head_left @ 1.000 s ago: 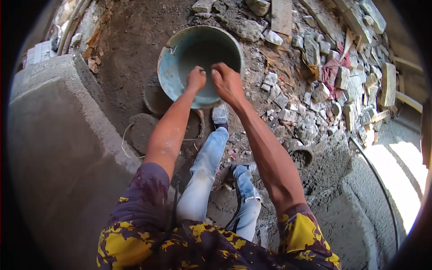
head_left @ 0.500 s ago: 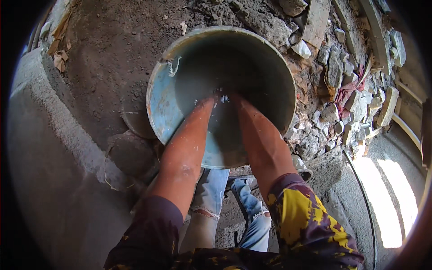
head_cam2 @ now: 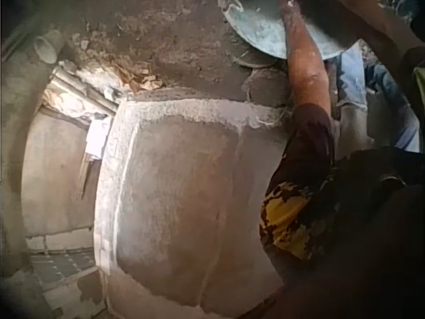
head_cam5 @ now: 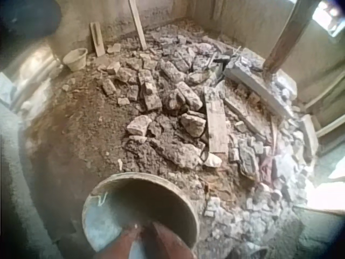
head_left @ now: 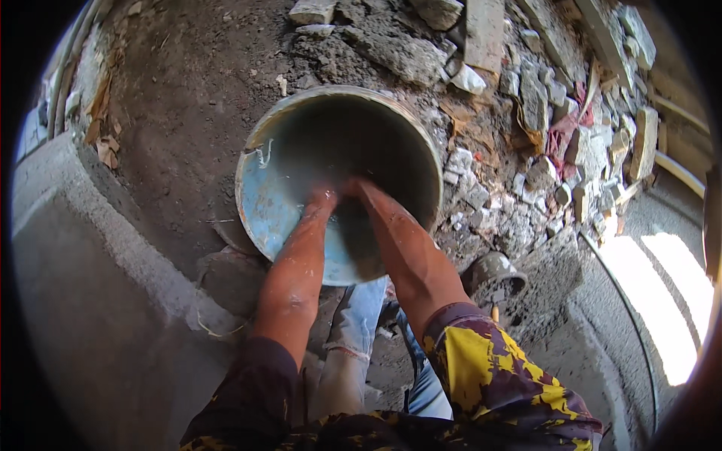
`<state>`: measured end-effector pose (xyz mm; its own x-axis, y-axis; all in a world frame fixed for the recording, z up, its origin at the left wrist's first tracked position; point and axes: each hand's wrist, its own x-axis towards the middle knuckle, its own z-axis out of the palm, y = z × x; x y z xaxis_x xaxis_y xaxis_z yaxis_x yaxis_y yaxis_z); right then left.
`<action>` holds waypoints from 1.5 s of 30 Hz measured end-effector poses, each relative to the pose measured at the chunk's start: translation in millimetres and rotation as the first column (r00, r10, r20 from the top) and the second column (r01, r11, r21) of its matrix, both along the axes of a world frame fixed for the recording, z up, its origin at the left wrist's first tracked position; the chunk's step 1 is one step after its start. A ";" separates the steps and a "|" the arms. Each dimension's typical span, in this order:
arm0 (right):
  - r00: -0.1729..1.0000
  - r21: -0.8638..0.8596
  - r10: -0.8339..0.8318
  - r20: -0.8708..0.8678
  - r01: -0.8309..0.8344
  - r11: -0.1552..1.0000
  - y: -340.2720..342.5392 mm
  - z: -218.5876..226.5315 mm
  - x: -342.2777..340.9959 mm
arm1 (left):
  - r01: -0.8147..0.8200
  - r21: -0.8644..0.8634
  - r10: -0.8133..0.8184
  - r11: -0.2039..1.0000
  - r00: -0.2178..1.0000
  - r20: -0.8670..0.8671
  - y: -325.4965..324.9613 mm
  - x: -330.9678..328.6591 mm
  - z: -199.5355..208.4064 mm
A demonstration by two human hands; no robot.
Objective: The person uses a long metal leveling tool to scrape across a wet plastered wall and then scoops plaster from a bucket with a trowel to fill in gaps.
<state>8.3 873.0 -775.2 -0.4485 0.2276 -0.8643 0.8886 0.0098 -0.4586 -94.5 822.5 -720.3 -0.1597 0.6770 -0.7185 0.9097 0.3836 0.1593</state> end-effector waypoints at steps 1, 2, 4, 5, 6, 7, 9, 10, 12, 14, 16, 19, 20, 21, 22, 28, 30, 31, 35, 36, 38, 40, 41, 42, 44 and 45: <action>1.000 0.031 -0.017 -0.016 0.017 0.999 7.3 15.0 3.0 | -0.043 0.067 0.042 0.997 0.999 0.017 5.1 4.3 15.3; 0.999 0.054 -0.027 -0.034 0.029 0.998 9.4 36.1 2.9 | -0.111 0.127 0.105 0.986 0.993 0.051 7.6 6.5 33.6; 0.991 0.077 -0.093 -0.101 0.101 0.992 4.4 113.3 -13.1 | -0.335 0.300 0.304 0.893 0.941 0.147 -4.9 -10.0 78.5; 0.980 0.157 -0.153 -0.124 0.172 0.973 10.2 145.3 -7.1 | -0.319 0.302 0.293 0.898 0.947 0.131 -0.8 -5.7 105.0; 0.977 0.159 -0.171 -0.129 0.190 0.969 11.3 174.5 6.2 | -0.324 0.452 0.261 0.831 0.945 0.198 6.8 5.6 133.5; 0.933 0.301 -0.247 -0.262 0.322 0.898 7.3 204.8 21.9 | -0.330 0.587 0.214 0.739 0.941 0.261 13.4 17.4 161.8; 0.865 0.427 -0.315 -0.391 0.474 0.770 1.0 258.5 57.8 | -0.283 0.687 0.128 0.670 0.955 0.269 21.0 45.3 210.4; 0.824 0.470 -0.315 -0.471 0.536 0.701 2.4 282.6 76.4 | -0.254 0.677 0.112 0.691 0.963 0.247 26.6 60.5 235.1; 0.763 0.530 -0.310 -0.567 0.626 0.572 -4.0 326.1 110.6 | -0.115 0.720 0.023 0.684 0.990 0.136 22.2 88.1 277.2; 0.721 0.593 -0.268 -0.639 0.684 0.425 -14.2 346.4 150.1 | -0.070 0.730 -0.010 0.680 0.994 0.104 9.2 123.5 305.2; 0.662 0.589 -0.196 -0.724 0.740 0.323 -31.6 368.3 198.7 | -0.015 0.769 -0.091 0.640 0.991 0.096 -1.4 169.1 355.6; 0.661 0.618 -0.222 -0.716 0.749 0.238 -77.5 418.8 310.1 | -0.005 0.798 -0.292 0.603 0.929 0.226 -28.4 265.0 409.0; 0.641 0.607 -0.233 -0.731 0.767 0.208 -98.5 431.7 339.9 | -0.044 0.812 -0.397 0.582 0.856 0.331 -39.0 294.7 419.4; 0.654 0.639 -0.287 -0.699 0.753 0.159 -123.5 442.9 372.4 | -0.091 0.818 -0.489 0.567 0.762 0.424 -50.9 324.8 427.3; 0.654 0.658 -0.325 -0.684 0.745 0.114 -147.0 455.0 404.6 | -0.141 0.781 -0.508 0.608 0.686 0.520 -65.4 346.8 432.8; 0.701 0.751 -0.657 -0.276 0.585 0.308 -303.9 491.0 579.8 | -0.128 0.686 -0.405 0.716 0.725 0.558 -118.9 431.3 422.1; 0.698 0.709 -0.713 -0.066 0.536 0.459 -345.2 485.1 628.0 | -0.292 0.517 -0.200 0.804 0.687 0.699 -134.7 453.2 419.0; 0.693 0.690 -0.721 0.010 0.517 0.506 -366.0 476.9 649.7 | -0.287 0.519 -0.204 0.805 0.688 0.697 -141.3 461.7 417.9; 0.659 0.584 -0.725 0.199 0.515 0.628 -422.0 447.3 713.9 | -0.274 0.464 -0.152 0.843 0.705 0.692 -167.2 478.6 412.3; 0.662 0.541 -0.706 0.251 0.508 0.670 -430.5 443.6 724.3 | -0.263 0.465 -0.156 0.845 0.712 0.685 -172.5 480.5 412.3; 0.662 0.516 -0.701 0.264 0.518 0.683 -439.5 439.3 737.4 | -0.239 0.480 -0.171 0.844 0.728 0.664 -180.7 473.9 409.7; 0.657 0.520 -0.701 0.279 0.510 0.685 -447.4 436.2 739.9 | -0.218 0.490 -0.185 0.844 0.740 0.647 -185.7 463.8 409.6; 0.655 0.520 -0.702 0.280 0.512 0.684 -450.2 435.5 739.8 | -0.199 0.492 -0.174 0.848 0.771 0.613 -187.9 458.2 410.7; 0.651 0.487 -0.696 0.304 0.521 0.701 -452.4 434.9 739.3 | -0.182 0.492 -0.163 0.852 0.800 0.578 -189.0 452.1 411.2; 0.650 0.453 -0.689 0.321 0.533 0.715 -447.8 438.0 730.5 | -0.188 0.511 -0.164 0.839 0.808 0.566 -185.9 429.7 410.0; 0.629 0.414 -0.693 0.351 0.560 0.718 -444.9 440.7 727.1 | -0.197 0.527 -0.163 0.827 0.813 0.559 -183.3 417.6 408.3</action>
